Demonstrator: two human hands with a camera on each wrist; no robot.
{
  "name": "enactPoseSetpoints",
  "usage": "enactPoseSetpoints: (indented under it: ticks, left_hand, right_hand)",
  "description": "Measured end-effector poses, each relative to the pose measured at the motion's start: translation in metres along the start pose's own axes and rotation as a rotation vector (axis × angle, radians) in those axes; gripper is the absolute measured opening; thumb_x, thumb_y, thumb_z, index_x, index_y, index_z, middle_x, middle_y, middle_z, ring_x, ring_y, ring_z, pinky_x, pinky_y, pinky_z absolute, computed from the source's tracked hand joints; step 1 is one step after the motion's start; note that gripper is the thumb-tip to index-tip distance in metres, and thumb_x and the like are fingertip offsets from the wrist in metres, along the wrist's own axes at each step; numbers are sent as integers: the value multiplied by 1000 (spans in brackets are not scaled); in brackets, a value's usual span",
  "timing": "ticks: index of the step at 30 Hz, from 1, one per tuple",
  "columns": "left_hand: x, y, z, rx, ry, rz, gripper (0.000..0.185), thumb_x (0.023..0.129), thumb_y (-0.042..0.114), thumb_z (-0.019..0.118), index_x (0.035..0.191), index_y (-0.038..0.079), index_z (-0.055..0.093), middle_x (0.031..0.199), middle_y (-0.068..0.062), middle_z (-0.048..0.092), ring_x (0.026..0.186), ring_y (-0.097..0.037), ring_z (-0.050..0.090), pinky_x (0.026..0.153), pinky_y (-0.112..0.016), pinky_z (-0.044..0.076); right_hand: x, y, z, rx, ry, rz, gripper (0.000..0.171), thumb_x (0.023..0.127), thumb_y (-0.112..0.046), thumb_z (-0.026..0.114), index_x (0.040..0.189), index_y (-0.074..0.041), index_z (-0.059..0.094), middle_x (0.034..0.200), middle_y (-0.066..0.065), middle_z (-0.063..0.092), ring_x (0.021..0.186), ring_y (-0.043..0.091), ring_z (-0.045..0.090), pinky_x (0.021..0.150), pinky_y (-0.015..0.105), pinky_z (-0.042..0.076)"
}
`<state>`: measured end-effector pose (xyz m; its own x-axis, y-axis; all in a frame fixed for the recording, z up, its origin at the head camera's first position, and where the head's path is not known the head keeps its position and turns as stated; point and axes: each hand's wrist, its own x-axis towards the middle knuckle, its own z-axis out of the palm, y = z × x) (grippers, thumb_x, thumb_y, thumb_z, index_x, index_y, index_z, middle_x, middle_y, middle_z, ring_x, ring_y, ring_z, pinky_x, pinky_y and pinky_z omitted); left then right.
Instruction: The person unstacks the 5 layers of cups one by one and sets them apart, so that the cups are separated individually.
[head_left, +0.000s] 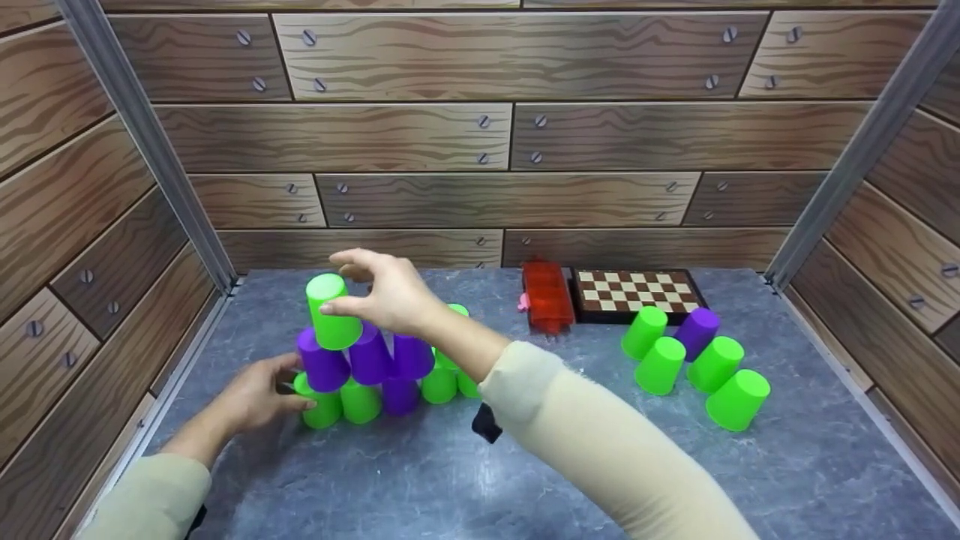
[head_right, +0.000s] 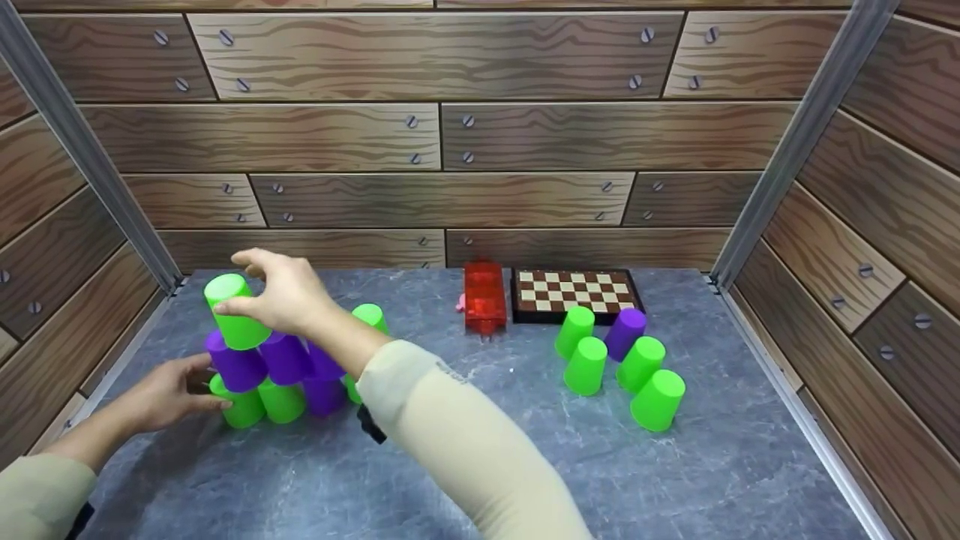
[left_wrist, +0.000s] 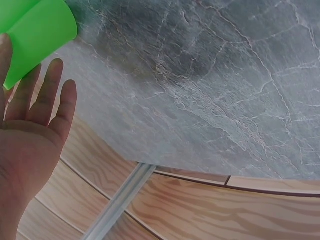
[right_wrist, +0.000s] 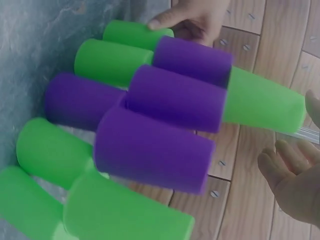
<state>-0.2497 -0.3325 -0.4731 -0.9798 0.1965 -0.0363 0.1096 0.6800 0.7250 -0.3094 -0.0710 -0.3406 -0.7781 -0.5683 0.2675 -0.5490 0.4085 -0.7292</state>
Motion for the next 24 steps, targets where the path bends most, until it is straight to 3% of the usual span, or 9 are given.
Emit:
enactPoseSetpoints:
  ticks: [5, 14, 19, 24]
  left_hand:
    - [0, 1, 0, -6, -2, -1, 57, 85, 11, 90, 136, 3, 66, 119, -13, 74, 114, -39, 70, 95, -52, 61]
    - [0, 0, 1, -3, -7, -13, 58, 86, 11, 90, 138, 4, 65, 119, -14, 74, 113, -38, 70, 96, -53, 60]
    - [0, 0, 1, 4, -4, -12, 58, 85, 12, 90, 137, 4, 65, 119, -14, 75, 113, -38, 70, 96, -54, 60]
    - [-2, 0, 1, 9, 8, -6, 61, 84, 12, 91, 138, 3, 65, 119, -17, 74, 113, -39, 70, 97, -55, 59]
  right_hand:
    - [0, 5, 10, 3, 10, 3, 65, 88, -38, 89, 146, -20, 64, 133, -1, 73, 124, 17, 67, 99, 27, 55]
    - [-1, 6, 17, 71, 34, -9, 57, 90, -30, 89, 140, -16, 68, 118, -4, 77, 107, 5, 69, 89, 20, 56]
    - [-6, 5, 6, 122, 55, -32, 51, 90, -28, 89, 136, -15, 70, 114, -4, 78, 103, 4, 70, 88, 20, 57]
    - [-16, 6, -18, 201, 64, -73, 49, 91, -22, 88, 135, -11, 70, 114, 2, 78, 103, 9, 72, 89, 24, 60]
